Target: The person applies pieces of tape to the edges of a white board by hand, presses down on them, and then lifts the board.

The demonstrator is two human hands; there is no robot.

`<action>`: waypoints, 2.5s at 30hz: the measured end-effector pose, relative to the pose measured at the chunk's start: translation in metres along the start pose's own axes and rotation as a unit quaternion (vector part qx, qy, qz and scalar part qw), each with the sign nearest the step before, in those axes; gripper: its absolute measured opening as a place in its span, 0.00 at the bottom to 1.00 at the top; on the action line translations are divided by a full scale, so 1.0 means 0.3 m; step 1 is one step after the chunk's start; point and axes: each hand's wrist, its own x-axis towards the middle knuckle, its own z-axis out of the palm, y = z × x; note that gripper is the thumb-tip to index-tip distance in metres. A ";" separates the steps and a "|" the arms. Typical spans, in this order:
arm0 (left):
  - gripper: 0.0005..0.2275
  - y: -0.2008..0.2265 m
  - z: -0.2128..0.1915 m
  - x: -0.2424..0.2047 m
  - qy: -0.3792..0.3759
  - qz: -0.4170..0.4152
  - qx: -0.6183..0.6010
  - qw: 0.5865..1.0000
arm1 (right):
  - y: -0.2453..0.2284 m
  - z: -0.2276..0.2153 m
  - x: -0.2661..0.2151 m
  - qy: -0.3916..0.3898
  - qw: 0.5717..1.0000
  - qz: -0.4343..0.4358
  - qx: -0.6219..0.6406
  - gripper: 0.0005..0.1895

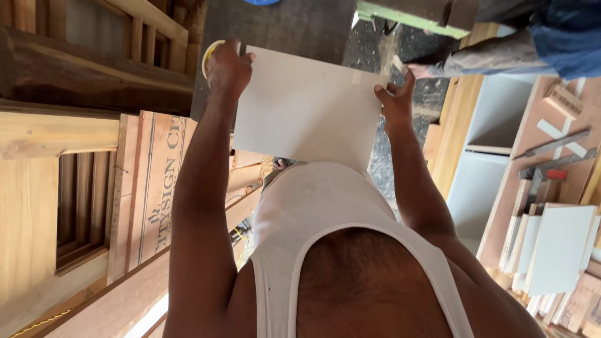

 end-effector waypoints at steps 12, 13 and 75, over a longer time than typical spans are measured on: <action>0.15 0.053 -0.129 -0.095 0.168 0.006 -0.068 0.983 | -0.261 -0.014 -0.095 -0.044 0.970 -0.233 0.060 0.46; 0.15 0.086 -0.183 -0.147 0.169 0.007 -0.069 0.983 | -0.283 -0.013 -0.102 -0.045 0.969 -0.235 0.060 0.46; 0.19 0.069 0.082 -0.456 0.100 0.228 -0.108 0.963 | 0.061 -0.042 -0.261 -0.002 0.999 -0.020 0.027 0.35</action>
